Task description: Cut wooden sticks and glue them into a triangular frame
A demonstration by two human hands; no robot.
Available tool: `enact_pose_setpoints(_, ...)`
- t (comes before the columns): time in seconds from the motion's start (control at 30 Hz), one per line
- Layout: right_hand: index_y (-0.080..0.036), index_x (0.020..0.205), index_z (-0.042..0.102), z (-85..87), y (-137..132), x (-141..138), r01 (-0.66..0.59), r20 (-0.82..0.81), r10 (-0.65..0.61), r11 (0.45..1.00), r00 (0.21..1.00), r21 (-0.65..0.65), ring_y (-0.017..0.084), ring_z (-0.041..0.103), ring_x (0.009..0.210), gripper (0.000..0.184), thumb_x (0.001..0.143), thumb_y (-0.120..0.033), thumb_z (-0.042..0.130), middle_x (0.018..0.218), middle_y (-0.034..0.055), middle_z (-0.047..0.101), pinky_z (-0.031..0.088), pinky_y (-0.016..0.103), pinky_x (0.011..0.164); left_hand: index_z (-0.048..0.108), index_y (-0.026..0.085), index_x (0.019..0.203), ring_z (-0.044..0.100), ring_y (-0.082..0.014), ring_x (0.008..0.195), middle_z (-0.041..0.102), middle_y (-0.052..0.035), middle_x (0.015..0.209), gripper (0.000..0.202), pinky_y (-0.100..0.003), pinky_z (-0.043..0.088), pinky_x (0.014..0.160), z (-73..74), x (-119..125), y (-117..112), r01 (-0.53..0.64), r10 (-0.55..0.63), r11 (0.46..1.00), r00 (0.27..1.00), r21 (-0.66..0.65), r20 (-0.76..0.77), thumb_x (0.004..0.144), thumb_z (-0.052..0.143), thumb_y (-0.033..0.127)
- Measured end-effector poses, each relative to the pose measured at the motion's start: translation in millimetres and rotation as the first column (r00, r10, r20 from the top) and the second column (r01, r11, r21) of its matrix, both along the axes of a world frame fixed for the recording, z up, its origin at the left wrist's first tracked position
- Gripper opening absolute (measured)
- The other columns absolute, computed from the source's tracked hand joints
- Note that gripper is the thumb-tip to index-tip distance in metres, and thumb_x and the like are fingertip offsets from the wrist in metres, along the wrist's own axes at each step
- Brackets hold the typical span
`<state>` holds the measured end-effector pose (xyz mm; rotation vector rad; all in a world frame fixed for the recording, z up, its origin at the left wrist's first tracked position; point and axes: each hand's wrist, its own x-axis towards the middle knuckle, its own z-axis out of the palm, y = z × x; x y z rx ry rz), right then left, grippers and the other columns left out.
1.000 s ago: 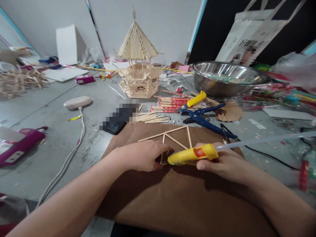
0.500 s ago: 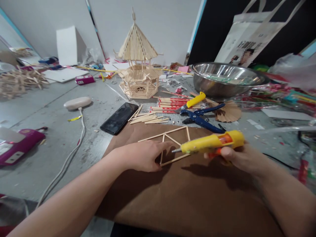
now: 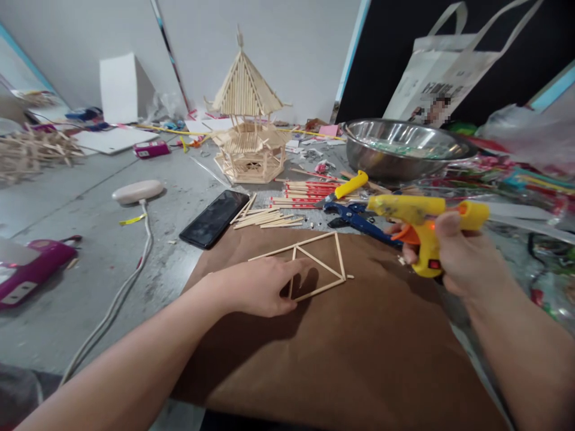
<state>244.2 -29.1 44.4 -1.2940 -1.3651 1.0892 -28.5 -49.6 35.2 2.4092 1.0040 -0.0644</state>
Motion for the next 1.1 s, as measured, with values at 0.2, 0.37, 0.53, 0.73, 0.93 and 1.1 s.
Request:
enact_pose_setpoints(0.2,-0.019,0.073,0.046,0.3,16.3,21.1,0.289,-0.143,-0.307,0.948,0.941,-0.137,0.007,0.044,0.037,0.037,0.065,-0.056,0.048,0.058,-0.0012,0.049,0.033,0.022,0.037,0.051,0.02,0.098,0.053,-0.0123,0.067,0.059,-0.0022,0.078,0.027,-0.022,0.039,0.06,5.4,-0.7,7.8,-0.129,0.121,0.975,0.991,0.179,0.056,0.073,0.04,0.022)
enact_pose_setpoints(0.37,-0.021,0.08,0.045,-1.7,21.0,31.6,0.253,-0.186,-0.303,0.934,0.934,-0.252,0.006,0.046,0.038,0.031,0.064,-0.044,0.057,0.06,-0.0048,0.045,0.035,0.02,0.038,0.055,0.021,0.089,0.053,-0.0148,0.077,0.059,-0.003,0.085,0.026,-0.025,0.04,0.068,-6.6,-10.4,22.7,-0.291,0.3,0.887,0.953,0.358,0.032,0.073,0.035,0.017)
enact_pose_setpoints(0.53,-0.022,0.085,0.046,-1.4,19.8,38.0,0.218,-0.23,-0.27,0.949,0.935,-0.23,0.005,0.047,0.04,0.027,0.066,-0.038,0.058,0.065,-0.0044,0.048,0.038,0.019,0.04,0.056,0.022,0.089,0.054,-0.0164,0.077,0.059,-0.0032,0.088,0.027,-0.027,0.041,0.067,-17.6,-16.4,31.6,-0.314,0.35,0.861,0.937,0.401,-0.019,0.074,0.033,0.022)
enact_pose_setpoints(0.73,-0.02,0.075,0.05,-2.9,24.7,55.4,0.306,-0.265,-0.378,0.911,0.887,-0.276,0.008,0.05,0.043,0.021,0.063,-0.032,0.062,0.056,-0.0025,0.053,0.038,0.02,0.041,0.057,0.021,0.089,0.054,-0.0163,0.081,0.06,-0.0041,0.088,0.028,-0.027,0.04,0.07,-22.8,-19.1,35.8,-0.313,0.362,0.863,0.931,0.396,-0.053,0.076,0.033,0.026)
enact_pose_setpoints(0.93,-0.019,0.073,0.051,-9.2,29.8,56.5,0.373,-0.194,-0.426,0.892,0.884,-0.257,0.008,0.051,0.05,0.022,0.064,-0.036,0.06,0.059,-0.0009,0.056,0.039,0.017,0.044,0.057,0.021,0.085,0.053,-0.0158,0.079,0.058,-0.0044,0.086,0.032,-0.027,0.04,0.07,-21.1,-18.4,37.1,-0.287,0.336,0.867,0.94,0.407,-0.053,0.08,0.027,0.031)
enact_pose_setpoints(1.1,-0.017,0.073,0.052,-22.2,36.0,50.9,0.363,-0.107,-0.393,0.904,0.913,-0.226,0.009,0.054,0.06,0.028,0.067,-0.044,0.053,0.065,0.001,0.057,0.042,0.016,0.053,0.056,0.018,0.079,0.053,-0.0157,0.08,0.056,-0.0058,0.084,0.034,-0.027,0.039,0.071,-21.1,-18.1,38.0,-0.29,0.343,0.859,0.938,0.423,-0.055,0.081,0.026,0.033)
